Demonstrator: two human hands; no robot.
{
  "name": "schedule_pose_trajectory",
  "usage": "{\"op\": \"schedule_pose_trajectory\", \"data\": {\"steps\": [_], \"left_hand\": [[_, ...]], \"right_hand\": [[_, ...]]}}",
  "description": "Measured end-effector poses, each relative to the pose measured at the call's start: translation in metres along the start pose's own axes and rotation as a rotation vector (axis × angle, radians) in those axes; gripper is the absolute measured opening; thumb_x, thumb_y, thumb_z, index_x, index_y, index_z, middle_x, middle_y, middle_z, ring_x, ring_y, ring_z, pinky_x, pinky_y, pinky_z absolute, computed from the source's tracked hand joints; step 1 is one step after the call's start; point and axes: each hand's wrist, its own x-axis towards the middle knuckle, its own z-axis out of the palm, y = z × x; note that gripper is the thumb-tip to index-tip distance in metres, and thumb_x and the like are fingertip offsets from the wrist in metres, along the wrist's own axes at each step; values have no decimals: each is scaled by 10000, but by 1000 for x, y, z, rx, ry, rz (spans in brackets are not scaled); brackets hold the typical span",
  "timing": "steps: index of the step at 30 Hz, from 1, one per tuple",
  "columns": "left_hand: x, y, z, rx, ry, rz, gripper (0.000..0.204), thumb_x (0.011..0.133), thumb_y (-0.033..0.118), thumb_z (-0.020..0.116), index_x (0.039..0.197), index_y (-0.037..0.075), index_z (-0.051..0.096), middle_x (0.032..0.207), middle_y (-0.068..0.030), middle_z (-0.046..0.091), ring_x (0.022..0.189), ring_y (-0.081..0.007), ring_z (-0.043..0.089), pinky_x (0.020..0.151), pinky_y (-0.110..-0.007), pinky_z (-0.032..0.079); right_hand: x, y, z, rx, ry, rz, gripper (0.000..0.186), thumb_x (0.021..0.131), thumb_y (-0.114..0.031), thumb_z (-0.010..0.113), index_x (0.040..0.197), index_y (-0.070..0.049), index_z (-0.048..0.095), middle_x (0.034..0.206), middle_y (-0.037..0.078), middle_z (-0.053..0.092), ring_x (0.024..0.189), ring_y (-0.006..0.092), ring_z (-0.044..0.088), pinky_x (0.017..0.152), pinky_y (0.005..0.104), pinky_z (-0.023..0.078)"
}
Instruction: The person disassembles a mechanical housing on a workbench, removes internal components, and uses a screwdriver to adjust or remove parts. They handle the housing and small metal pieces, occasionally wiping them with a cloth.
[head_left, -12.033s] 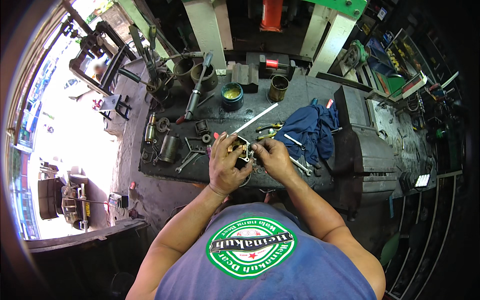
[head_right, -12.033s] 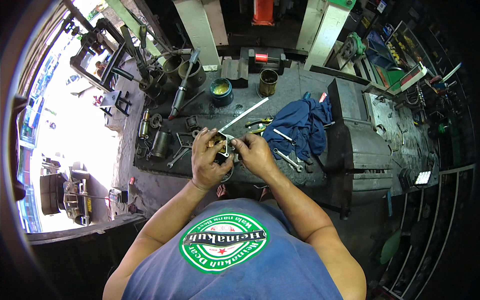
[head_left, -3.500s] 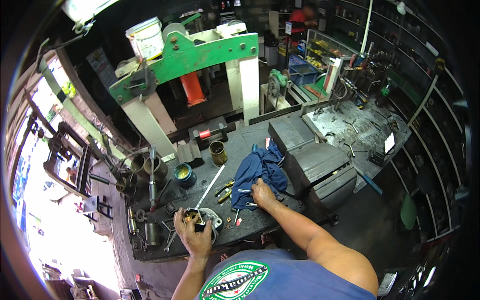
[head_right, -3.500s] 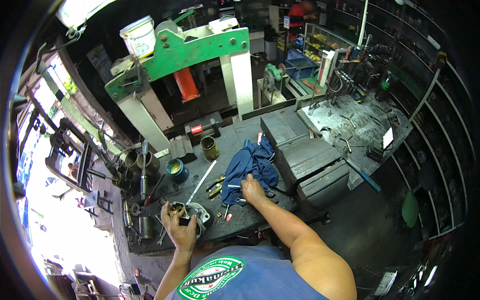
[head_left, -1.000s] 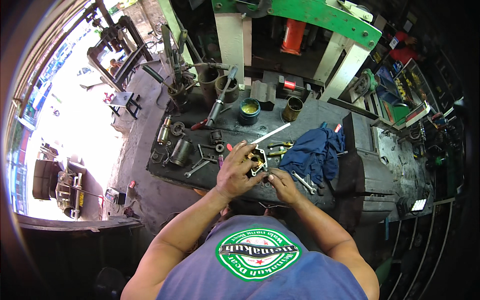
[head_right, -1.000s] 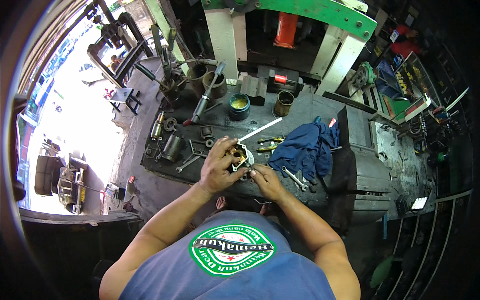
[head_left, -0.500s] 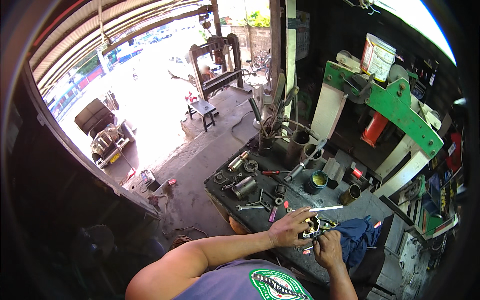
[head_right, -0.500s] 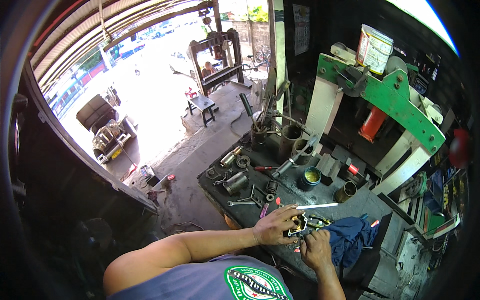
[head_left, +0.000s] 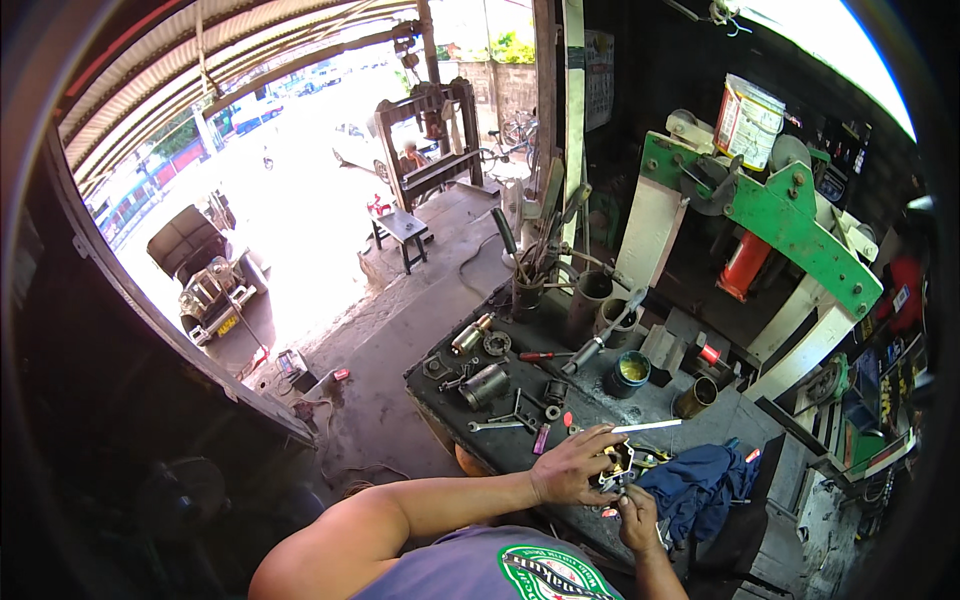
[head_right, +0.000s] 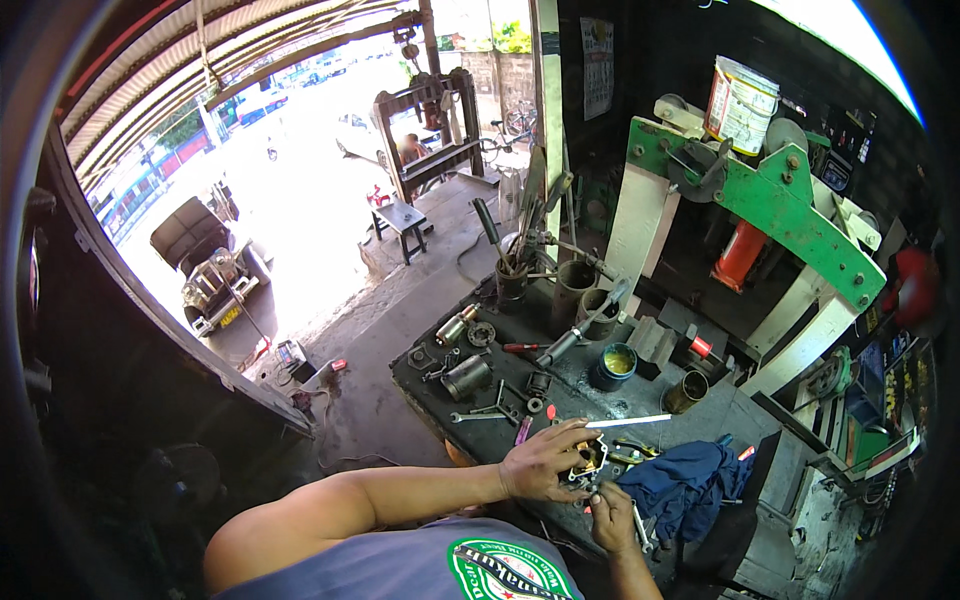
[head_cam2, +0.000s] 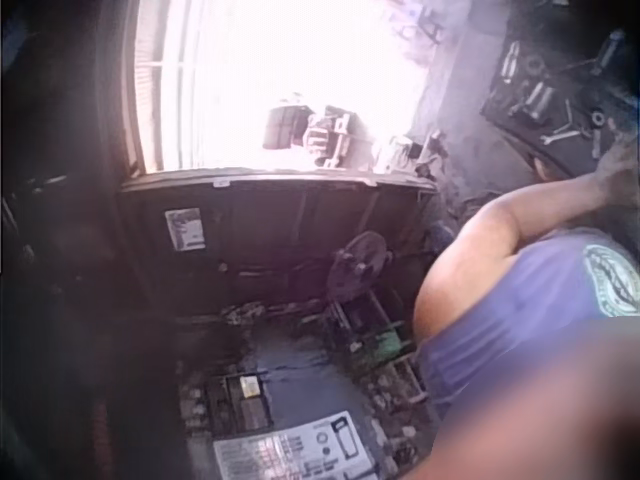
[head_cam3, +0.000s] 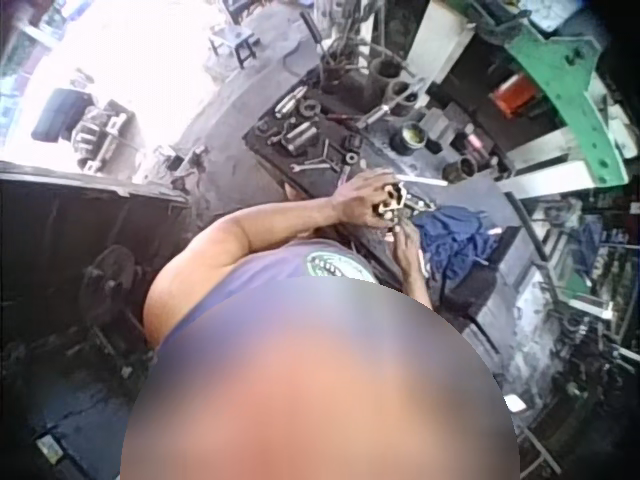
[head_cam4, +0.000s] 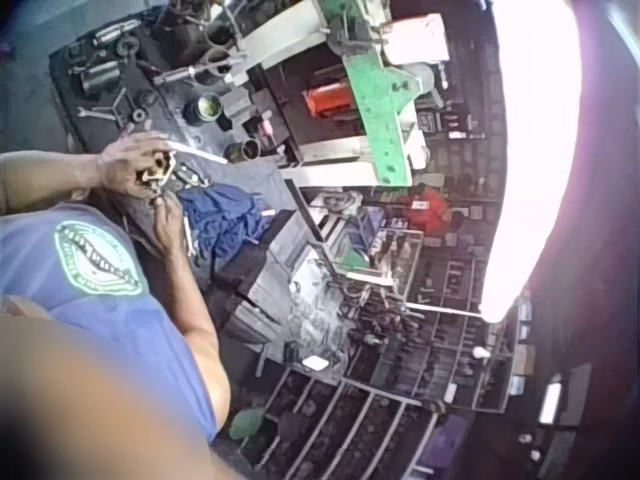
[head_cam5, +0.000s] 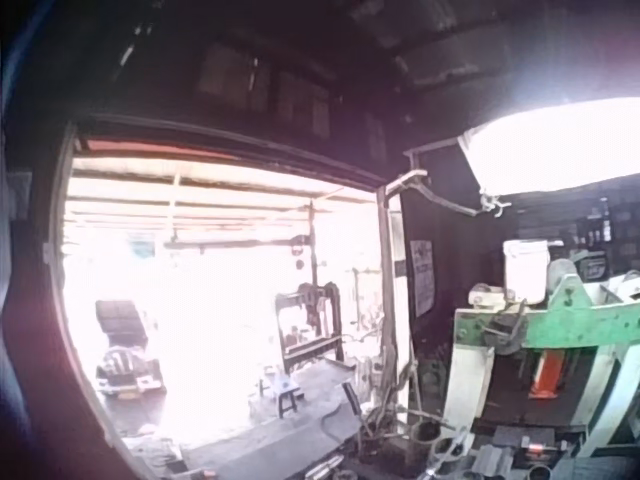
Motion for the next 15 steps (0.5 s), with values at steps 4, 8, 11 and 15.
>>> {"op": "schedule_pose_trajectory", "data": {"steps": [4, 8, 11, 15], "left_hand": [[2, 0, 6, 33, -25, 2, 484, 888, 407, 879, 1122, 26, 696, 1634, -223, 510, 1550, -492, 460, 1287, -581, 401], [0, 0, 3, 46, -25, 8, 436, 868, 344, 902, 1109, 32, 717, 1605, -223, 544, 1546, -484, 478, 1286, -573, 416], [2, -1, 1, 30, 5, 10, 407, 860, 321, 909, 1085, 33, 730, 1581, -226, 573, 1539, -485, 496, 1282, -567, 427], [5, 2, 3, 11, 40, 8, 431, 859, 355, 913, 1074, 30, 729, 1591, -220, 568, 1535, -485, 499, 1280, -568, 425]], "right_hand": [[25, -51, -45, -820, -144, -261, 141, 878, -203, 793, 855, -98, 700, 866, 103, 613, 892, 335, 619, 879, 511, 440], [35, -63, -52, -859, -191, -345, 157, 867, -200, 808, 882, -82, 707, 880, 109, 639, 916, 350, 624, 902, 527, 449], [27, -33, -35, -660, -121, -252, 143, 967, -184, 763, 978, -45, 731, 954, 112, 692, 948, 295, 657, 899, 462, 483], [3, 7, 19, 507, 25, 166, 388, 1118, -296, 581, 1023, 42, 747, 953, 160, 702, 858, 239, 656, 797, 339, 492]]}}
